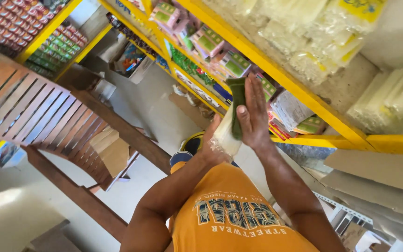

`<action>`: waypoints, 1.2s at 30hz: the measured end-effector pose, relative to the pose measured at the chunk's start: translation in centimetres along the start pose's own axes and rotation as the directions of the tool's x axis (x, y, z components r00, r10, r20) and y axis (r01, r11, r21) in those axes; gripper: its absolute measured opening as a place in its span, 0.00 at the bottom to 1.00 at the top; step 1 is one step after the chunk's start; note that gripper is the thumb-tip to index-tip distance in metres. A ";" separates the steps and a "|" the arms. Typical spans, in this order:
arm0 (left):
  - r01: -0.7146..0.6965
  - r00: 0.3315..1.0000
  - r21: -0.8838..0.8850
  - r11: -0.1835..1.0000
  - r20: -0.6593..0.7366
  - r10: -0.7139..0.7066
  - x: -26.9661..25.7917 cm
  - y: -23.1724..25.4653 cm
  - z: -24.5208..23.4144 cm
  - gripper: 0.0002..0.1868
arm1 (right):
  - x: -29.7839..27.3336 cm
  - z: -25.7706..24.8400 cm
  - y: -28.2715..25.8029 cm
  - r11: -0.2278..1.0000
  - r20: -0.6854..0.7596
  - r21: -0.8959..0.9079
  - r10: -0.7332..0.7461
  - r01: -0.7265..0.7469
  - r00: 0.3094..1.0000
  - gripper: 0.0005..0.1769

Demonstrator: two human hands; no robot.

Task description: Wiping down plastic-packaged goods on a shelf using a cleaning cloth.

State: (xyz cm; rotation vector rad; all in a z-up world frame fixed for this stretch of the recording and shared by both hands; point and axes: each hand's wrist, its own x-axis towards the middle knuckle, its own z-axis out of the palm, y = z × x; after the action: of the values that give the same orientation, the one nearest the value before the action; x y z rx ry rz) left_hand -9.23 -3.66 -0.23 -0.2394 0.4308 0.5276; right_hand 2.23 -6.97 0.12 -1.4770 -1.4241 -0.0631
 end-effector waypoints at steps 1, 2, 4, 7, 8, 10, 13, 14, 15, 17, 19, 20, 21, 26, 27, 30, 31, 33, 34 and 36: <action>0.014 1.000 0.005 1.000 0.003 -0.014 -0.3 0.4 0.9 0.32 | -1.1 0.6 -0.5 1.000 -0.008 -0.012 0.003 -0.003 1.000 0.35; 0.054 0.998 0.034 0.998 0.013 -0.054 -0.6 0.9 1.7 0.30 | -2.3 1.3 -0.9 0.998 0.015 -0.063 0.007 -0.006 1.000 0.38; 0.102 0.994 0.067 0.993 0.021 -0.103 -0.6 1.3 2.0 0.28 | -4.7 3.0 -2.2 0.993 0.034 -0.119 0.017 -0.013 0.999 0.41; 0.039 0.985 0.136 0.990 0.164 -0.061 1.0 0.8 -0.6 0.29 | -6.5 4.4 -3.5 0.962 0.103 -0.252 -0.085 0.109 0.991 0.46; -0.026 0.961 0.175 0.984 0.275 -0.024 1.8 0.7 -1.8 0.30 | -5.4 4.1 -3.4 0.961 0.114 -0.240 -0.113 0.137 0.987 0.45; -0.079 0.924 0.211 0.974 0.381 -0.008 2.7 0.2 -3.9 0.31 | -3.2 3.0 -3.1 0.959 0.117 -0.239 -0.129 0.154 0.985 0.44; -0.199 0.801 0.247 0.949 0.598 0.012 2.5 0.0 -3.3 0.34 | 0.1 0.2 -1.7 0.974 0.027 -0.223 -0.036 0.041 0.999 0.42; -0.050 0.811 0.196 0.979 0.580 -0.075 1.3 0.2 -1.7 0.35 | 0.2 -0.6 -1.3 0.980 -0.022 -0.197 0.035 -0.039 0.999 0.38; 0.096 0.809 0.139 0.986 0.566 -0.158 0.1 0.4 -0.1 0.36 | 0.3 -1.4 -0.8 0.980 -0.065 -0.162 0.105 -0.114 0.992 0.35; 0.130 0.719 0.141 0.981 0.668 -0.192 1.1 0.9 1.2 0.35 | -1.0 0.0 -1.2 0.987 -0.128 -0.104 0.105 -0.119 0.986 0.35; 0.161 0.617 0.146 0.976 0.757 -0.215 2.8 1.4 -0.5 0.36 | -2.8 1.6 -1.9 0.992 -0.190 -0.042 0.107 -0.117 0.976 0.36; 0.115 0.759 0.162 0.980 0.622 -0.192 3.9 1.6 -2.9 0.34 | -4.0 2.4 -2.5 0.990 -0.148 -0.108 0.078 -0.094 0.986 0.39; 0.076 0.874 0.189 0.979 0.461 -0.156 4.9 1.8 -5.3 0.34 | -5.4 3.3 -3.1 0.982 -0.106 -0.172 0.055 -0.073 0.993 0.43; 0.191 0.941 0.296 0.936 0.215 -0.260 3.7 1.9 -3.0 0.33 | -3.9 2.9 -4.9 0.951 -0.071 -0.310 -0.020 -0.002 0.997 0.43; 0.223 0.918 0.296 0.929 0.257 -0.302 4.1 1.5 -3.4 0.34 | -3.3 3.0 -3.5 0.941 -0.104 -0.338 -0.060 0.022 0.993 0.43; 0.332 0.821 0.305 0.893 0.373 -0.433 4.8 0.4 -5.0 0.36 | -0.7 -1.0 -2.0 0.925 -0.222 -0.377 -0.036 -0.052 0.974 0.39; 0.358 0.810 0.317 0.878 0.362 -0.461 3.9 0.1 -4.2 0.36 | -1.3 -2.0 -2.3 0.917 -0.241 -0.393 -0.025 -0.074 0.970 0.39; 0.321 0.904 0.287 0.903 0.193 -0.382 2.2 -0.4 -2.6 0.31 | -2.8 -4.1 -2.9 0.898 -0.294 -0.089 0.389 -0.430 0.873 0.35; 0.355 0.890 0.303 0.884 0.179 -0.419 3.4 0.7 -4.9 0.31 | -3.8 -3.9 -2.6 0.886 -0.328 -0.100 0.399 -0.452 0.856 0.35; 0.611 0.753 0.315 0.727 0.053 -0.656 6.5 1.9 -9.3 0.44 | -6.5 -4.3 -2.3 0.817 -0.377 -0.024 0.527 -0.576 0.762 0.32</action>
State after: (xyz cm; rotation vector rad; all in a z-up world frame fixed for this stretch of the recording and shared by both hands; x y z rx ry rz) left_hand -8.28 -2.34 -11.55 -0.0568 0.2328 -0.2034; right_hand 1.05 -14.96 -0.66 -1.8465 -0.6594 -0.0560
